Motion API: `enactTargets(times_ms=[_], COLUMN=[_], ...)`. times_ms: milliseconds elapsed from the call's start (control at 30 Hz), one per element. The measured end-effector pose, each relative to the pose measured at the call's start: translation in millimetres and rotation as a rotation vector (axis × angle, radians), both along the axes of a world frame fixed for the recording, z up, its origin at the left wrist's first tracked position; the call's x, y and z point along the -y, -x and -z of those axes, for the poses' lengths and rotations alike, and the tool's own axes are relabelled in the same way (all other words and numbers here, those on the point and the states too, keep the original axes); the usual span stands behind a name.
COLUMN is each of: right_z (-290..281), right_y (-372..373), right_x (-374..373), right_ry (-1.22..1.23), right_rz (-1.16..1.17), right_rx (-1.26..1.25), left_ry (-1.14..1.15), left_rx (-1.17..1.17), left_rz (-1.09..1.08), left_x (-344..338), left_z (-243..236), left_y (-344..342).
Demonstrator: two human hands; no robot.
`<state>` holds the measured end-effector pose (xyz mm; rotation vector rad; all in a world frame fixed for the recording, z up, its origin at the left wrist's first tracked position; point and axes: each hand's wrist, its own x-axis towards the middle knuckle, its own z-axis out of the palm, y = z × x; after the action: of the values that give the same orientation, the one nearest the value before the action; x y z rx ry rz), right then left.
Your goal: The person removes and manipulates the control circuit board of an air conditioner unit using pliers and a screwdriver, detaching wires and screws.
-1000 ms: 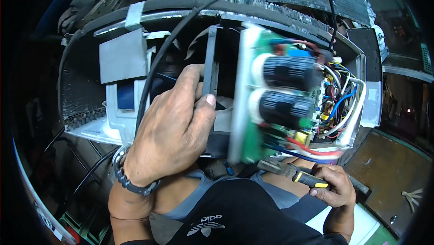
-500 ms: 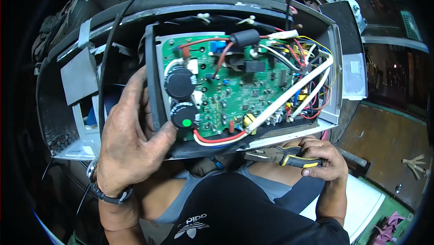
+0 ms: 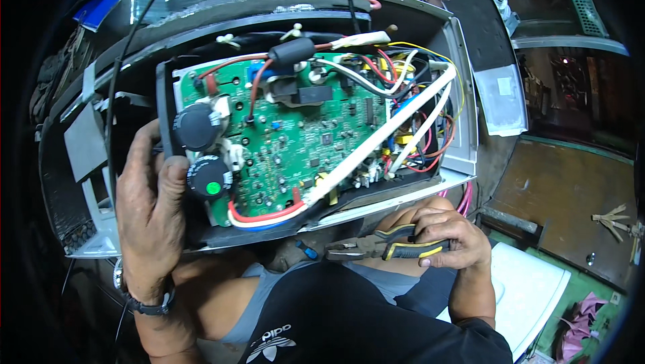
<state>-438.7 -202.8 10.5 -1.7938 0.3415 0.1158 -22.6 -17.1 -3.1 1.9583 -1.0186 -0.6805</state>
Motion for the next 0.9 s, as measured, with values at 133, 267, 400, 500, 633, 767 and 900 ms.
enactTargets(times_ms=[133,267,400,500,633,767,900], right_z=[4,2,-12,-29,-54,-76,-107], right_y=[6,9,12,16,28,47,22], right_x=[3,14,29,40,58,67,65], right_ry=[-0.037,-0.019,0.0,0.021,0.071,0.253,0.558], right_rz=[0.056,0.035,-0.049,-0.05,-0.014,0.161,0.237], right_rx=[0.035,0.082,0.095,0.092,0.102,0.152,-0.087], left_ry=[0.045,0.05,0.075,-0.004,0.044,0.009,-0.096], left_rx=[-0.25,-0.223,-0.258,-0.255,-0.249,-0.172,-0.02], left_rz=[-0.018,0.059,-0.03,-0.083,-0.017,0.024,0.089], left_x=[-9,-14,-12,-14,-19,-17,-26], left_z=[0,7,15,14,19,15,15], left_y=[1,-3,0,-4,0,-2,-12])
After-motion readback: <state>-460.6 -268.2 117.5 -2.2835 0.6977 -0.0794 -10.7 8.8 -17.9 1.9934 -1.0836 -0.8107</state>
